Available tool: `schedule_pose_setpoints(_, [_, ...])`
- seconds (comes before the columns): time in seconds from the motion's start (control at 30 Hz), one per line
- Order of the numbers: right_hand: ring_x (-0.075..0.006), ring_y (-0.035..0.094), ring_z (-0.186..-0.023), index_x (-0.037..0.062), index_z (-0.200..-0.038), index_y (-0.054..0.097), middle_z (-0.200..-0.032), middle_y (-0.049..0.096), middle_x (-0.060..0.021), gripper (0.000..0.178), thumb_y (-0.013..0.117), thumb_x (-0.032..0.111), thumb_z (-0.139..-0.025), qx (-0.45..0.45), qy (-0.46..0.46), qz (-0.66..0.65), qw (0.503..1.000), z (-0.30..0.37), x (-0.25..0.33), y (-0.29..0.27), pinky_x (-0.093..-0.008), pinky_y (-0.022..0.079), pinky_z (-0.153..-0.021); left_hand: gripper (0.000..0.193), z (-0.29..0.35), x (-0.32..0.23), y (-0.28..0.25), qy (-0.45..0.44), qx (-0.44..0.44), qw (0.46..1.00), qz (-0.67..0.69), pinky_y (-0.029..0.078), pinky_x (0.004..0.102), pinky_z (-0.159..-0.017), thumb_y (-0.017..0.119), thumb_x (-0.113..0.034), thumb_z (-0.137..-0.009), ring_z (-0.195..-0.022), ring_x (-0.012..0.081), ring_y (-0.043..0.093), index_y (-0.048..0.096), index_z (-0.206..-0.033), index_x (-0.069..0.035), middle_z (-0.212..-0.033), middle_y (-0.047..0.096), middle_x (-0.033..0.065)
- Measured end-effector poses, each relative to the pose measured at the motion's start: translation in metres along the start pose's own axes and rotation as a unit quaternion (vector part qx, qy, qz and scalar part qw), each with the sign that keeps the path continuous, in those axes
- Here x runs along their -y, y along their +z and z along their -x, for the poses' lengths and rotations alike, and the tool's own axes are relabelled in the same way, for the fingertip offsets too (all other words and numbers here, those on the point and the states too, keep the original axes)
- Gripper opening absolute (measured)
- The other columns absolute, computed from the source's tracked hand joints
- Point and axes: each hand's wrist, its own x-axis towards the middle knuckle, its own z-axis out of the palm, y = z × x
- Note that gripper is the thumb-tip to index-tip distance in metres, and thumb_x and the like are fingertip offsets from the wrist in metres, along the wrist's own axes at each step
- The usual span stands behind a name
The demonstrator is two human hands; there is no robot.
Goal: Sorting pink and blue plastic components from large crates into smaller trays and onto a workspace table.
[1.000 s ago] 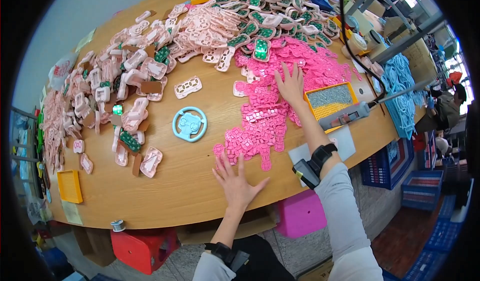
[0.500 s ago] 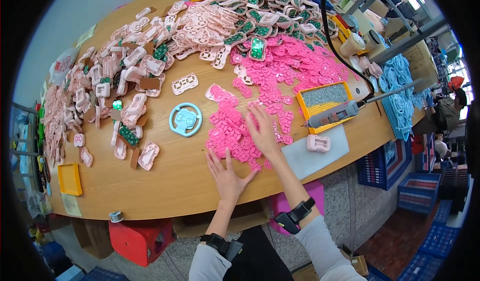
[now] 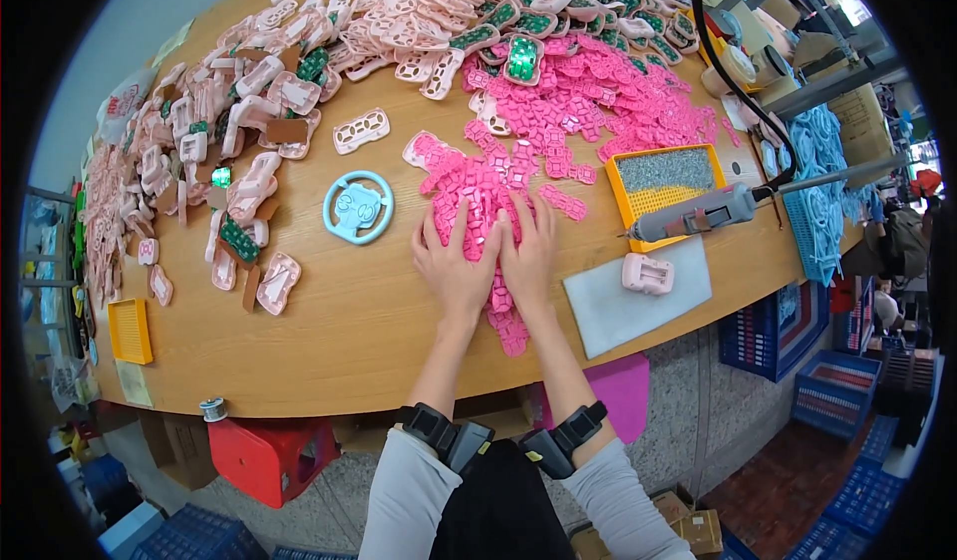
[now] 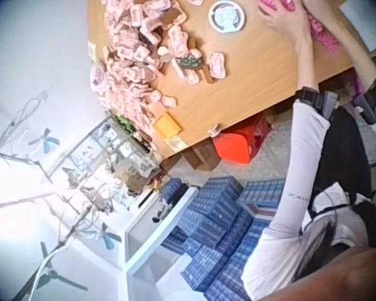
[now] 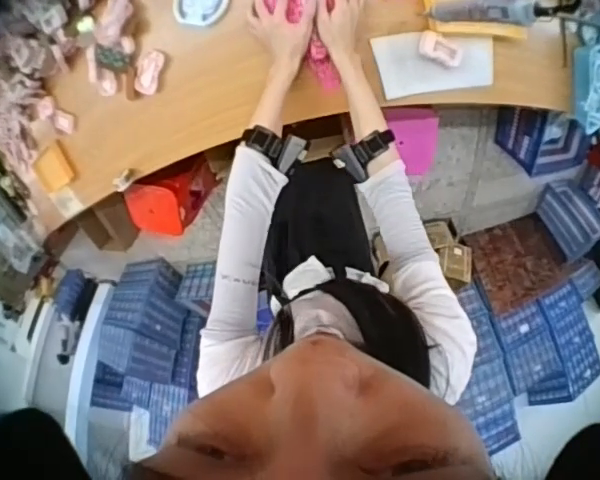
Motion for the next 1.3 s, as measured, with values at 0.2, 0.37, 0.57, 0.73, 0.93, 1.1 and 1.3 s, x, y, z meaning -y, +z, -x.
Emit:
schedule_pose_setpoints(0.2, [-0.0311, 0.051, -0.110, 0.0009, -0.117, 0.057, -0.118, 0.056, -0.0199, 0.033, 0.053, 0.020, -0.090, 0.022, 0.078, -0.261, 0.962, -0.002, 0.028, 0.012, -0.0388, 0.037, -0.097, 0.048, -0.006, 0.014, 0.000, -0.002, -0.014, 0.977, 0.211, 0.034, 0.0434, -0.098, 0.063, -0.034, -0.082, -0.114, 0.0371, 0.044, 0.058, -0.119, -0.005, -0.130, 0.046, 0.0236])
schedule_pose_setpoints(0.37, [-0.0248, 0.055, -0.108, 0.0018, -0.124, 0.054, -0.117, 0.059, -0.0175, 0.035, 0.050, 0.016, -0.092, 0.027, 0.158, -0.386, 0.908, 0.005, 0.058, 0.027, -0.0326, 0.039, -0.094, 0.035, -0.015, 0.015, -0.013, -0.180, 0.059, 0.798, 0.572, 0.046, 0.0280, -0.080, 0.059, -0.021, -0.088, -0.090, 0.0166, 0.059, 0.060, -0.111, 0.006, -0.103, 0.064, 0.0114])
schedule_pose_setpoints(0.57, [-0.0169, 0.050, -0.115, 0.0011, -0.124, 0.054, -0.122, 0.057, -0.0140, 0.034, 0.048, 0.012, -0.092, 0.075, 0.119, -0.407, 0.903, -0.007, 0.065, 0.021, -0.0286, 0.037, -0.098, 0.036, -0.019, 0.012, -0.023, -0.216, 0.062, 0.739, 0.635, 0.043, 0.0295, -0.094, 0.052, -0.021, -0.091, -0.105, 0.0163, 0.057, 0.056, -0.119, 0.002, -0.114, 0.060, 0.0083])
schedule_pose_setpoints(0.73, [-0.0192, 0.050, -0.116, -0.0007, -0.126, 0.051, -0.125, 0.055, -0.0127, 0.035, 0.046, 0.014, -0.094, 0.078, 0.127, -0.445, 0.883, -0.009, 0.093, 0.004, -0.0289, 0.036, -0.099, 0.051, -0.024, 0.003, -0.046, -0.187, 0.057, 0.674, 0.712, 0.037, 0.0280, -0.099, 0.048, -0.022, -0.094, -0.119, 0.0154, 0.046, 0.034, -0.138, -0.001, -0.136, 0.042, 0.0101])
schedule_pose_setpoints(0.93, [-0.0211, 0.045, -0.121, -0.0016, -0.126, 0.051, -0.128, 0.052, -0.0131, 0.035, 0.045, 0.014, -0.094, 0.088, 0.101, -0.363, 0.922, 0.010, 0.180, -0.011, -0.0308, 0.031, -0.103, 0.052, -0.024, 0.016, -0.131, -0.236, 0.086, 0.576, 0.778, 0.034, 0.0254, -0.100, 0.047, -0.014, -0.095, -0.120, 0.0128, 0.042, 0.028, -0.142, -0.002, -0.140, 0.038, 0.0091])
schedule_pose_setpoints(1.1, [-0.0236, 0.042, -0.125, -0.0027, -0.124, 0.052, -0.131, 0.050, -0.0145, 0.035, 0.045, 0.014, -0.094, 0.091, 0.103, -0.452, 0.881, 0.040, 0.283, 0.030, -0.0330, 0.029, -0.106, 0.052, -0.033, 0.084, -0.226, -0.235, 0.079, 0.560, 0.791, 0.034, 0.0264, -0.101, 0.046, -0.013, -0.094, -0.121, 0.0136, 0.042, 0.028, -0.141, -0.002, -0.139, 0.039, 0.0099])
schedule_pose_setpoints(1.3, [-0.0222, 0.043, -0.124, -0.0036, -0.125, 0.051, -0.131, 0.049, -0.0146, 0.036, 0.046, 0.013, -0.093, 0.145, 0.076, -0.510, 0.845, 0.085, 0.431, 0.167, -0.0324, 0.029, -0.105, 0.051, -0.067, 0.256, -0.330, -0.179, -0.018, 0.676, 0.715, 0.028, 0.0279, -0.106, 0.045, -0.014, -0.094, -0.127, 0.0164, 0.037, 0.028, -0.141, -0.001, -0.143, 0.035, 0.0112])
